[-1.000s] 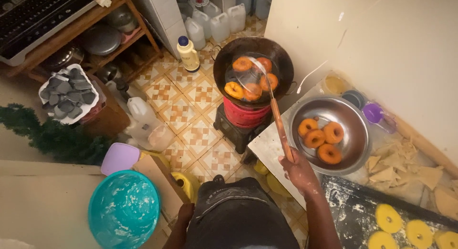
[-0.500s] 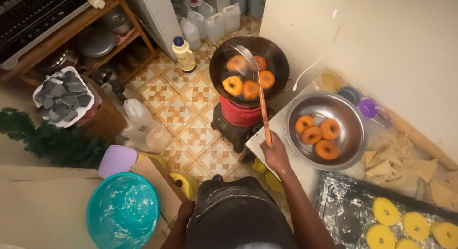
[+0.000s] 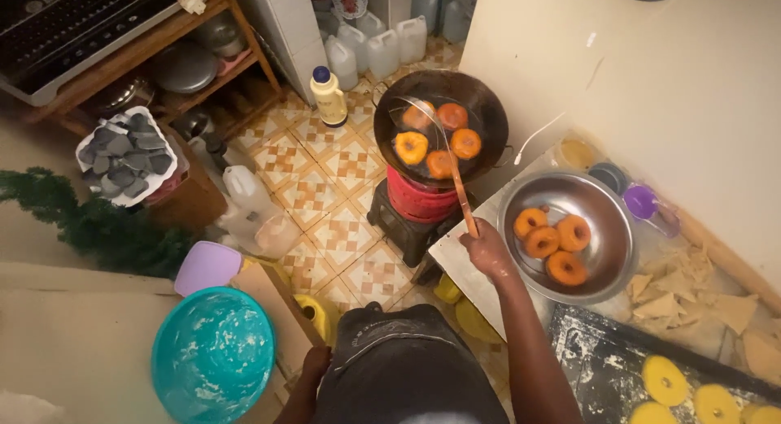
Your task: Frying doughnuts in a pan of hot oil, flipping them for even cooking, and removing them to a bowl using a wooden stick and a skimmer.
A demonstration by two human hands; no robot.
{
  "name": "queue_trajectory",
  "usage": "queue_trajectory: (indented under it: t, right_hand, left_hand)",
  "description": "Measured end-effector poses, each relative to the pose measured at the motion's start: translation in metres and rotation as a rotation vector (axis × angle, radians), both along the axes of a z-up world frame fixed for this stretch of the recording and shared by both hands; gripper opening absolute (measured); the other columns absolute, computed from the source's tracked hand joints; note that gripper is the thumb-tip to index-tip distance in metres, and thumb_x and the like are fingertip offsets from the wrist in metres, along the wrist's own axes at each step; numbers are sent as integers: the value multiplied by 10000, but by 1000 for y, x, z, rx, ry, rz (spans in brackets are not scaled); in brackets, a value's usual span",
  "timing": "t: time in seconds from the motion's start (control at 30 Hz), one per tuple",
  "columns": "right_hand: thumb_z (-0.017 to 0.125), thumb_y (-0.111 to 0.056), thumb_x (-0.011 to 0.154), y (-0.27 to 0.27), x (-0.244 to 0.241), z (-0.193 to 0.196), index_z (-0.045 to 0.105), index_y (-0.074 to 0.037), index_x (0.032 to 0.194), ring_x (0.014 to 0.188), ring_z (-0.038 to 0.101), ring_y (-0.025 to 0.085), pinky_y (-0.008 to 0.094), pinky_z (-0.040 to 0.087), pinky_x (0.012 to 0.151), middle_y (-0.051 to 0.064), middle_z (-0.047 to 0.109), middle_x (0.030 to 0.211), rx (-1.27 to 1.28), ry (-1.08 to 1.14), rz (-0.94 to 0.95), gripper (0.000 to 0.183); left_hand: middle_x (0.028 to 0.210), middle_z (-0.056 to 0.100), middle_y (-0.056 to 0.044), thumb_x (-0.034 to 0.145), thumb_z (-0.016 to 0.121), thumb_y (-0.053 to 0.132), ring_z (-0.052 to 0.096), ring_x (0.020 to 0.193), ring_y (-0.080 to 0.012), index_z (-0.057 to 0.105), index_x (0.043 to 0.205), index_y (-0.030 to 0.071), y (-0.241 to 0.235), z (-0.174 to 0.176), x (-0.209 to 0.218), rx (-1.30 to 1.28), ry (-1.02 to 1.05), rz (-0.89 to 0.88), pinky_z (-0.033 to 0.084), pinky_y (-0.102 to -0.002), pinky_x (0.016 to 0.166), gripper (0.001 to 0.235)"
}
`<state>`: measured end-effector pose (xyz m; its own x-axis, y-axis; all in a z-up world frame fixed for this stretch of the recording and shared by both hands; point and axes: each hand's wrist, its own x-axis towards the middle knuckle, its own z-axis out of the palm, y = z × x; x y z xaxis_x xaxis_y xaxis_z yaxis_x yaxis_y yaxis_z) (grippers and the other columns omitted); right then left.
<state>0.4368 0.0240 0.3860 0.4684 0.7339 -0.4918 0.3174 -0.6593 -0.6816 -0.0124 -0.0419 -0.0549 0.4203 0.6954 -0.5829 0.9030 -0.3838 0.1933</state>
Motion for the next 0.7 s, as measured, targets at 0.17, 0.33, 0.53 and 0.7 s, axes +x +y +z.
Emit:
queue_trajectory:
  t: [0.17,0.33,0.53,0.7]
  right_hand:
    - [477,-200,791,-10,-14,45,445,-93,822,620,433,170,305,345,515,52,460,726,0,140,-89,116]
    - [478,-216,829,-31,-20,66,403,-113,803,617,405,155,301,358,535,27,391,722,11,170,-91,130]
    - [530,-230,835,-56,-16,56,444,-110,819,597,411,148,284,374,500,27,401,711,79,253,-75,149]
    - [542,-196,822,-59,-24,58,385,-120,752,554,366,125,257,327,458,10,349,680,136,338,-85,188]
  left_hand:
    - [940,629,-98,783,633,184,580,901,-285,597,984,115,8,-2,-4,-76,-3,29,480,-413,704,216]
    - [922,634,-59,812,544,150,604,833,-184,630,941,103,10,41,14,-244,-11,311,467,-314,662,161]
    - [897,642,-82,793,590,200,607,849,-260,624,882,131,10,31,12,-151,18,111,460,-382,675,117]
    - [812,654,-99,713,638,175,630,798,-302,609,802,132,13,7,8,-26,-97,-18,476,-417,657,102]
